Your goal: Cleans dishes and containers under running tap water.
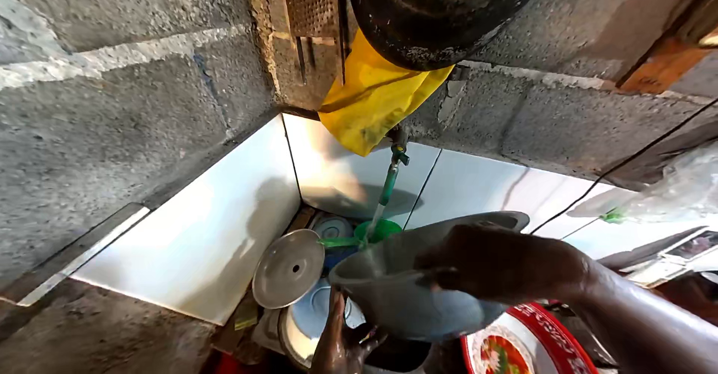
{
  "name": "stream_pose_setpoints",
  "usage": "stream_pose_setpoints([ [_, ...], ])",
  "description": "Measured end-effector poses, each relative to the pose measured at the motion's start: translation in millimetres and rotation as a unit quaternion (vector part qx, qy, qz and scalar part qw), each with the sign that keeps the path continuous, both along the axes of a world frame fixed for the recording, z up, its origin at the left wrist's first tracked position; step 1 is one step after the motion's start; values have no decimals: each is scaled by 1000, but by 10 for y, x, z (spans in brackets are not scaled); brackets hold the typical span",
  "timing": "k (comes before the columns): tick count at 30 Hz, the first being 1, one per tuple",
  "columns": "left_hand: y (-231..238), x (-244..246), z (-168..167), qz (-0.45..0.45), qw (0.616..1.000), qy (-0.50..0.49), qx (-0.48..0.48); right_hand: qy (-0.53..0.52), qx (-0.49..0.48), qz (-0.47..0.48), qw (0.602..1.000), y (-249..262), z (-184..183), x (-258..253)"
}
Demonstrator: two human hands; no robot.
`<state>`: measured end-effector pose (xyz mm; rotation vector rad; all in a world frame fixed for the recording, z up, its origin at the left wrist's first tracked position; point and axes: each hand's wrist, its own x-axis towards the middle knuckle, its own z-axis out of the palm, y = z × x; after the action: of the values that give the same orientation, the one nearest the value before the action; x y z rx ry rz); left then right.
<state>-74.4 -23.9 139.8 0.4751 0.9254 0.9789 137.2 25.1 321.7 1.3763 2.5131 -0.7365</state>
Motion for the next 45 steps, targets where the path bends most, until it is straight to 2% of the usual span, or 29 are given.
stream_pose_setpoints([
  [4,177,-146,55,-45,993,-12,108,75,48,-5,996,271,70,132],
  [8,341,-265,239,-81,962,125,230,120,81,-73,987,425,100,228],
  [13,646,-324,378,-92,884,305,342,246,47,-132,959,633,-20,335],
  [16,904,-351,528,-85,838,388,375,302,9,-179,936,708,-27,308],
  [22,1336,-405,758,-49,778,439,446,444,-39,-205,872,711,-89,231],
  [27,1465,-537,1066,-33,711,484,510,514,-15,-248,821,542,-125,116],
  [31,1607,-550,1220,-31,662,557,500,584,-20,-276,763,537,-413,-23],
  [34,1754,-518,1228,-61,646,591,480,639,-41,-338,689,528,-741,-202],
  [38,1915,-497,1104,-147,635,600,464,693,-99,-396,595,482,-1194,-396],
  [43,2091,-389,802,-255,636,597,417,713,-140,-451,518,428,-1608,-470],
  [45,2121,-303,767,-277,638,601,395,721,-150,-453,503,430,-1683,-468],
])
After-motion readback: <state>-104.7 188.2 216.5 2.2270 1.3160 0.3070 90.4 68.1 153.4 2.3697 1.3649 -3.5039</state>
